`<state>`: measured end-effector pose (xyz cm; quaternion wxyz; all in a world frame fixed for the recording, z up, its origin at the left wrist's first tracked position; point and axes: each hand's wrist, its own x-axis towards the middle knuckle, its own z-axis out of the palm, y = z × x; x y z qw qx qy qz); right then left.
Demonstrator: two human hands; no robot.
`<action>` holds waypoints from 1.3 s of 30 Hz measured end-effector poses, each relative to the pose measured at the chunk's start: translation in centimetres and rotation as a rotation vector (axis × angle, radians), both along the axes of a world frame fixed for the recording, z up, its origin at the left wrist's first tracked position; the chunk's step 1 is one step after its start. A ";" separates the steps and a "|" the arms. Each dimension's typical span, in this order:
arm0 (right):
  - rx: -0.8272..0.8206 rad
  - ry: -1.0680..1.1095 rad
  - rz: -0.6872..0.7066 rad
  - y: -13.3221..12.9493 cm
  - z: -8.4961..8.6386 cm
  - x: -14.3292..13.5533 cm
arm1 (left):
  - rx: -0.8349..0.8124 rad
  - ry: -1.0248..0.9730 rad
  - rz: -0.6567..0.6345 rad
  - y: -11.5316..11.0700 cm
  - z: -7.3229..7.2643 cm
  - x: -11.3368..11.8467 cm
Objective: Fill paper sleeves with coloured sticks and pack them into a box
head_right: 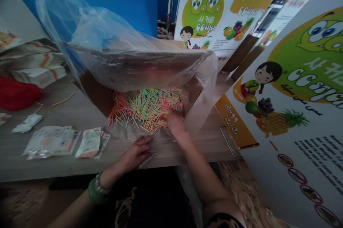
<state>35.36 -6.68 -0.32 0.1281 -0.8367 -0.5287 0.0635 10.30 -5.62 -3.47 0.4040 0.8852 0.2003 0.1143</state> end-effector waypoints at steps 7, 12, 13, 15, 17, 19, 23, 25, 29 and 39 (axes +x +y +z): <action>0.312 0.891 0.166 0.4 -0.3 -3.3 | -0.510 -0.245 0.411 1.8 2.7 -3.4; 0.359 1.055 0.314 1.8 -1.3 -9.7 | -0.553 -0.423 0.476 3.8 6.9 -4.2; 0.351 0.996 0.359 2.2 -1.4 -10.9 | -0.525 -0.447 0.471 4.2 7.1 -4.1; 0.320 0.867 0.487 3.0 -1.7 -12.9 | -0.504 -0.481 0.483 4.8 6.7 -3.6; 0.267 0.778 0.584 3.6 -2.2 -14.2 | -0.546 -0.493 0.529 5.2 5.3 -3.1; 0.224 0.716 0.588 4.0 -2.7 -14.8 | -0.616 -0.486 0.589 5.3 3.6 -2.6; 0.188 0.587 0.514 4.0 -3.8 -14.6 | -0.791 -0.476 0.633 5.1 2.6 -2.3; 0.207 0.611 0.476 3.8 -3.8 -14.0 | -0.818 -0.495 0.618 5.1 3.7 -2.7; 0.394 0.907 0.256 3.6 -3.2 -12.5 | -0.655 -0.505 0.619 5.0 6.3 -5.0; 0.395 1.018 0.255 2.9 -3.8 -11.7 | -0.809 -0.210 0.517 1.4 3.2 -7.3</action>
